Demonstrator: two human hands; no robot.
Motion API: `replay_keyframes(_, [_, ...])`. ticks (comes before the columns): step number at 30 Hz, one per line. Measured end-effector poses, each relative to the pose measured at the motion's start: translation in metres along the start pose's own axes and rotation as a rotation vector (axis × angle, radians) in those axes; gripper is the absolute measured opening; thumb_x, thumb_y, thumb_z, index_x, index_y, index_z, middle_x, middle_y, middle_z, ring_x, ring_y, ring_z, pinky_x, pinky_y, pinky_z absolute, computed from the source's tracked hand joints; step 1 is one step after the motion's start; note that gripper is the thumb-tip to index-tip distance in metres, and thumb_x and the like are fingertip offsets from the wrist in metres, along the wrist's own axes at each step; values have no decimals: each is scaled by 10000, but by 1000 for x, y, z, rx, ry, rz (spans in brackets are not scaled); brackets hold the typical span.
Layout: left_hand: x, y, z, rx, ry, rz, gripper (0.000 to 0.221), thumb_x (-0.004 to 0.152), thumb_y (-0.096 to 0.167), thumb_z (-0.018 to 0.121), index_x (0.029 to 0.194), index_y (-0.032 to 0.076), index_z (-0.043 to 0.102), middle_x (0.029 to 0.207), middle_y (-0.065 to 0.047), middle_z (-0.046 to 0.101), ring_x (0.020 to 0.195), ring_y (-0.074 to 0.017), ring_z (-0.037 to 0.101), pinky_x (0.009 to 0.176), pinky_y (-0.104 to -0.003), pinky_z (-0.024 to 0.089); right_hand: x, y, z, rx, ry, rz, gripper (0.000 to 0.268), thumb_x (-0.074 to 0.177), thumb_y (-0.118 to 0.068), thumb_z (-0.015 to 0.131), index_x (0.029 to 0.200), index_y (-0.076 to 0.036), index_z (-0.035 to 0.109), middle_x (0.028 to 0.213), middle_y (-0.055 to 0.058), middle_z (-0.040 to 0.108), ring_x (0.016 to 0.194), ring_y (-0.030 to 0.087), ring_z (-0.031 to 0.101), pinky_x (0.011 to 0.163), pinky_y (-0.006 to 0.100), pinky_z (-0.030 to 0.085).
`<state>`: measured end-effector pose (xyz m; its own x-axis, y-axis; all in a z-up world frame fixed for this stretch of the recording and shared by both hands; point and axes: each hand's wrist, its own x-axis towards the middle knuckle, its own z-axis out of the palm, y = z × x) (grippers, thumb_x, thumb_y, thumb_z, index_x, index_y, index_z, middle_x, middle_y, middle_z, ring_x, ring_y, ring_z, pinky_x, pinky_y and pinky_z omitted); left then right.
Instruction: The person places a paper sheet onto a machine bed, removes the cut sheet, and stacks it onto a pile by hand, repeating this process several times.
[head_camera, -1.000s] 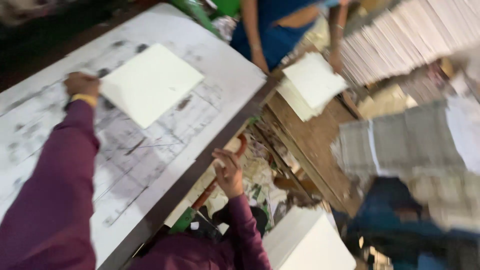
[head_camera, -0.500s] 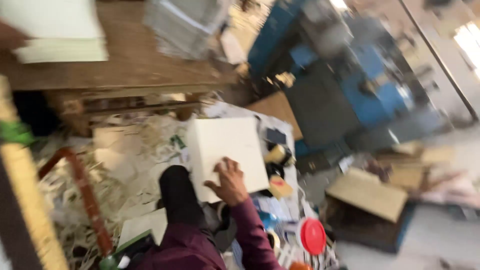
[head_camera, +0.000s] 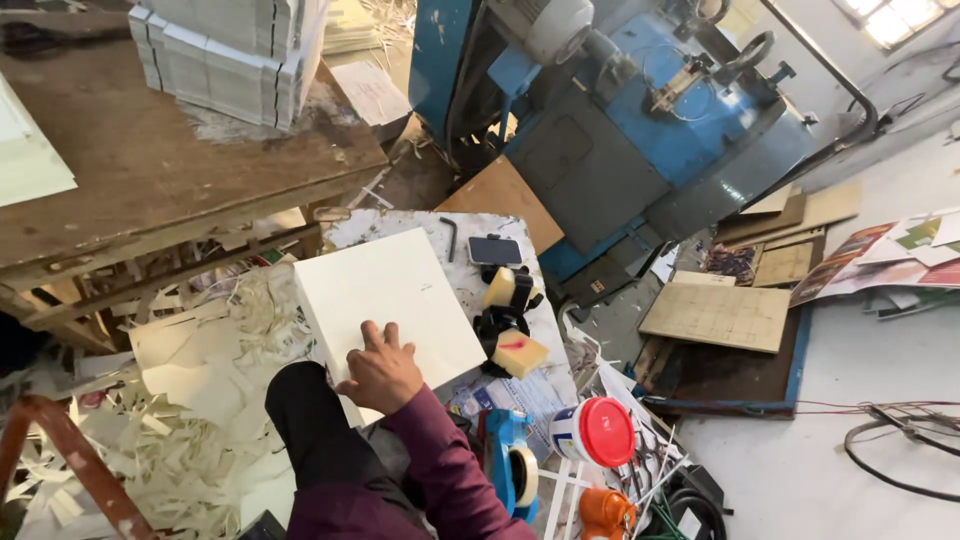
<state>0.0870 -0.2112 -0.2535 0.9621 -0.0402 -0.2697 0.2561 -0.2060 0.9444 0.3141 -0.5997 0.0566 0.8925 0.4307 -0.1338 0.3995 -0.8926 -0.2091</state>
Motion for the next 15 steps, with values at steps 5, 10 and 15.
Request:
replay_keyframes(5, [24, 83, 55, -25, -192, -82, 290, 861, 143, 744, 1126, 28, 773, 1017, -118, 806, 966, -205, 817, 859, -319, 619, 3, 9, -2, 101, -34, -33, 321, 752, -428, 784, 858, -125, 773, 1335, 173, 470, 1222, 463, 427, 743, 626, 520])
replay_keyframes(10, [35, 298, 122, -161, -279, -248, 377, 971, 239, 639, 1307, 70, 674, 1145, -112, 795, 1048, -205, 818, 871, -329, 621, 8, 11, -9, 80, -79, -44, 202, 775, -314, 737, 823, -118, 750, 1282, 190, 481, 1158, 450, 453, 703, 587, 542])
replay_keyframes(15, [61, 373, 178, -696, -354, -264, 545, 910, 220, 640, 1399, 34, 490, 1246, -156, 744, 1081, -260, 759, 876, -362, 638, 3, 21, -21, 235, -48, -41, 200, 714, -289, 718, 777, -105, 671, 1146, 166, 555, 1067, 400, 486, 706, 523, 538])
